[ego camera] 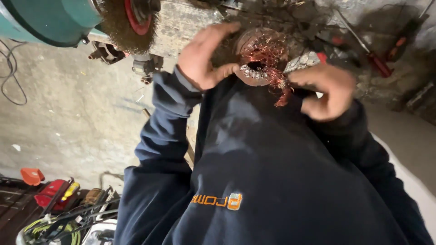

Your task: The person dismantles an old electric motor armature on a workbench, hammering the component and pulling copper wire windings out by hand and with pliers, gathering the removed copper wire on the bench.

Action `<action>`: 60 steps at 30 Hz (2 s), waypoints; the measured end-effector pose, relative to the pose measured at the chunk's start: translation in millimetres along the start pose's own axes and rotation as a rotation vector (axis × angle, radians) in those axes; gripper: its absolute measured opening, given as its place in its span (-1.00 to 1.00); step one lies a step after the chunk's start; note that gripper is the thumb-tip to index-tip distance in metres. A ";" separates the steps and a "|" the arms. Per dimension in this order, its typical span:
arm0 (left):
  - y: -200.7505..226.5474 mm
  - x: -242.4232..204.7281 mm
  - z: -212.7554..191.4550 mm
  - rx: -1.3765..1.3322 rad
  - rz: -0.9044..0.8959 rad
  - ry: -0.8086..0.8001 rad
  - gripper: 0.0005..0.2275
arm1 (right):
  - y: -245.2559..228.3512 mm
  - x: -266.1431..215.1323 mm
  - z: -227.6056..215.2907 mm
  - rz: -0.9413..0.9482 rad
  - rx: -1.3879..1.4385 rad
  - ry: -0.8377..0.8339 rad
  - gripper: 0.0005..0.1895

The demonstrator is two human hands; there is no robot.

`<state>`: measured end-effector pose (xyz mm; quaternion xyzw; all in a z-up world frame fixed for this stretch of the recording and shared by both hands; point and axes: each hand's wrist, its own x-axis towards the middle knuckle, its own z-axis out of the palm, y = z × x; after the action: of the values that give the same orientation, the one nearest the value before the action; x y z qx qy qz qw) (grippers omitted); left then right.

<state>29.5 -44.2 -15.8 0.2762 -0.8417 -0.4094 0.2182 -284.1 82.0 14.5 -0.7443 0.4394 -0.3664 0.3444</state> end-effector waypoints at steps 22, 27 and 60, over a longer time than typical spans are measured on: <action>-10.7 -5.8 80.9 -1.092 -0.174 0.172 -0.52 | -8.1 59.0 16.2 -0.074 -0.452 -0.137 -0.77; -16.9 2.3 71.2 -0.863 -0.190 0.088 -0.53 | -3.1 45.7 13.5 -0.106 -0.428 -0.112 -0.77; -11.4 -28.2 54.6 -0.756 -0.403 0.524 -0.76 | -2.3 60.4 17.3 -0.074 -0.412 -0.073 -0.72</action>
<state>21.6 -0.8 -60.1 0.4286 -0.4814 -0.6365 0.4236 -247.7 31.5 22.5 -0.8274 0.4647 -0.2541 0.1867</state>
